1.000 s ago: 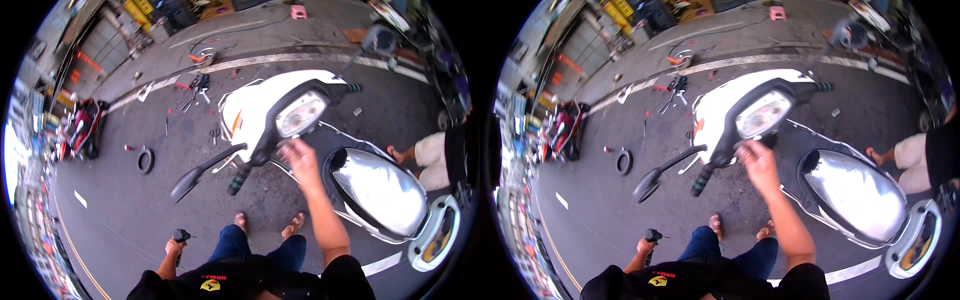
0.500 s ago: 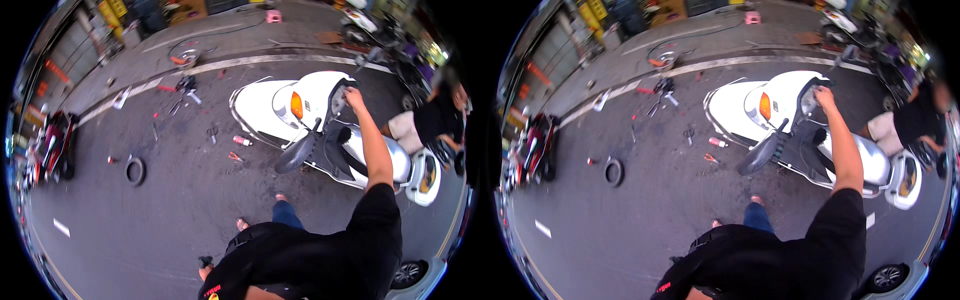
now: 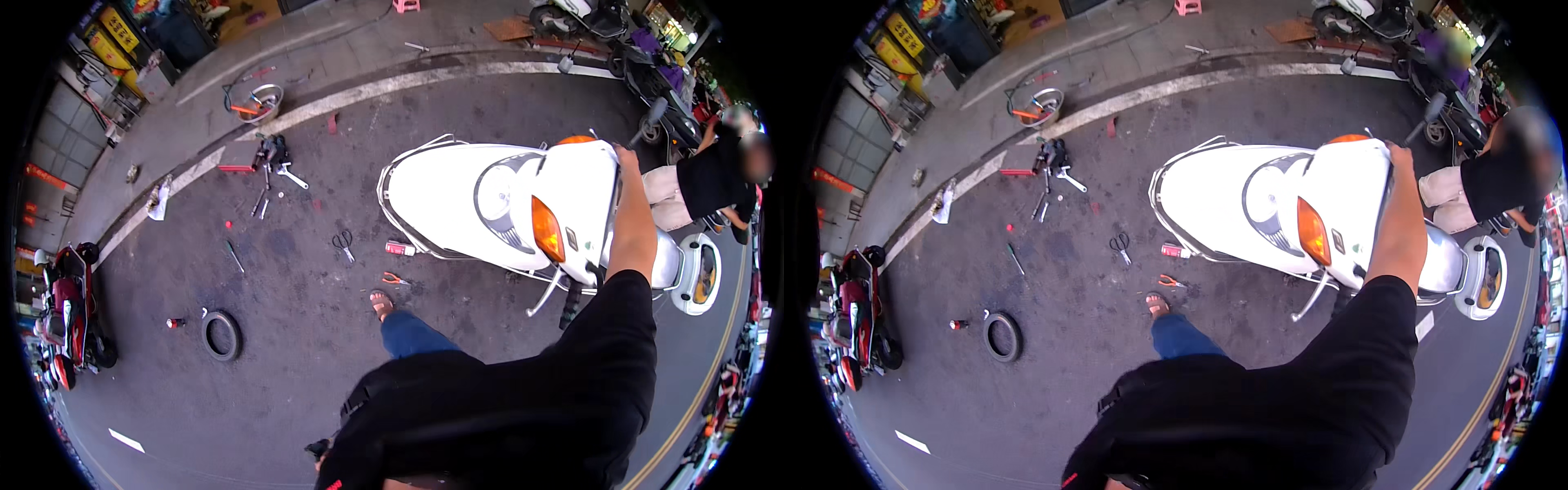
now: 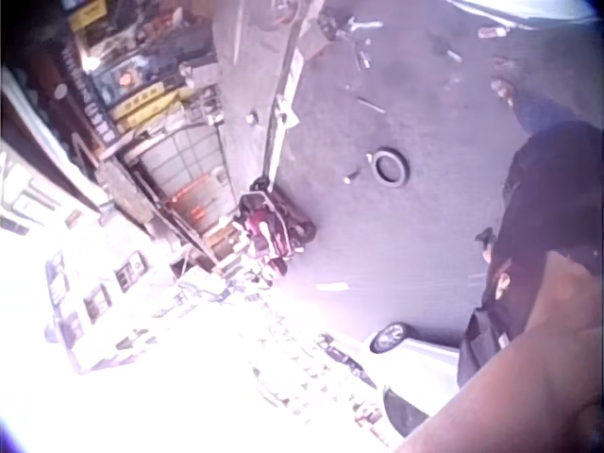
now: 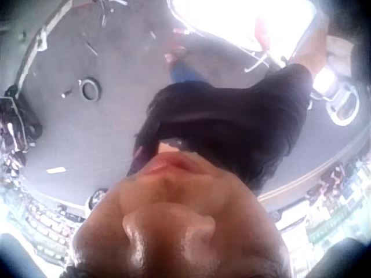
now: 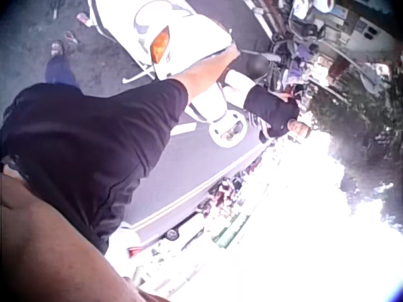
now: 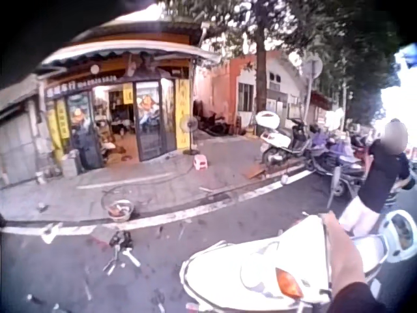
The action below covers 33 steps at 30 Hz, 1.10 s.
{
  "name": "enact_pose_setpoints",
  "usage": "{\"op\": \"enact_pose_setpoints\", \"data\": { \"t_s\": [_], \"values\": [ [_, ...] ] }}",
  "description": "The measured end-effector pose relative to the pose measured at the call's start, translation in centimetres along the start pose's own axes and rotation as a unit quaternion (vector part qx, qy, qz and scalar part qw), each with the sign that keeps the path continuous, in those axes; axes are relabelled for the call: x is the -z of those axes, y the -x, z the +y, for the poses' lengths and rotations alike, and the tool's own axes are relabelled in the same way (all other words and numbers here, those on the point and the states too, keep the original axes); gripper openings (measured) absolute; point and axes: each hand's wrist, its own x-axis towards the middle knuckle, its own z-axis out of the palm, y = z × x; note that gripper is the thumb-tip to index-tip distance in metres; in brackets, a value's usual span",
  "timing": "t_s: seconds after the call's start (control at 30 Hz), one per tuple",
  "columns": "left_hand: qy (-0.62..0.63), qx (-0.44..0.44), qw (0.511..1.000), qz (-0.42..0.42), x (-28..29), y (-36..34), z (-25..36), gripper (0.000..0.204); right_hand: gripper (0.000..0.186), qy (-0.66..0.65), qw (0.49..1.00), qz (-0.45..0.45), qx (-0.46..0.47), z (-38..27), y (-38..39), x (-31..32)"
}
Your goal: The person repairs a white scooter by manipulating the wiring under the front headlight assembly and securing the front fairing. They use a power drill to fasten screws on the scooter's body panels and handle various tools and parts during the process.
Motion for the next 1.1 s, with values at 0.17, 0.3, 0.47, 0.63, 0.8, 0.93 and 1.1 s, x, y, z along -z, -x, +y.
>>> {"op": "enact_pose_setpoints", "data": {
  "t_s": [0.17, 0.3, 0.47, 0.63, 0.8, 0.93, 1.1],
  "values": [
    [-0.052, -0.018, 0.998, 0.009, -0.2, -5.5, 12.6, 0.027, 0.056, -0.208, 0.970, 0.002, -0.123, 4.9, -5.7, 1.4],
    [-0.043, -0.076, 0.995, -0.044, -10.2, -12.5, 29.9, 0.026, 0.054, -0.204, 0.970, 0.105, -0.080, 3.6, -8.3, 6.4],
    [-0.083, -0.159, 0.982, -0.053, -16.8, -20.3, 52.8, 0.026, 0.062, -0.172, 0.969, 0.178, -0.024, -0.6, -1.8, 5.2],
    [-0.103, -0.280, 0.952, -0.068, -20.9, -28.5, 77.5, 0.027, 0.049, 0.087, 0.912, 0.375, -0.143, -5.4, 2.9, 2.9],
    [-0.059, -0.361, 0.913, -0.181, -27.5, -36.0, 102.1, 0.028, 0.043, 0.180, 0.872, 0.404, -0.209, -7.8, 1.9, 1.1],
    [-0.149, -0.548, 0.777, -0.271, -40.2, -20.0, 122.5, 0.029, 0.051, 0.164, 0.868, 0.378, -0.279, -3.5, 5.1, 6.7],
    [-0.189, -0.672, 0.651, -0.297, -52.1, -2.2, 133.6, 0.033, 0.054, 0.207, 0.761, 0.524, -0.321, -10.6, 3.9, 0.9]
  ]
}}
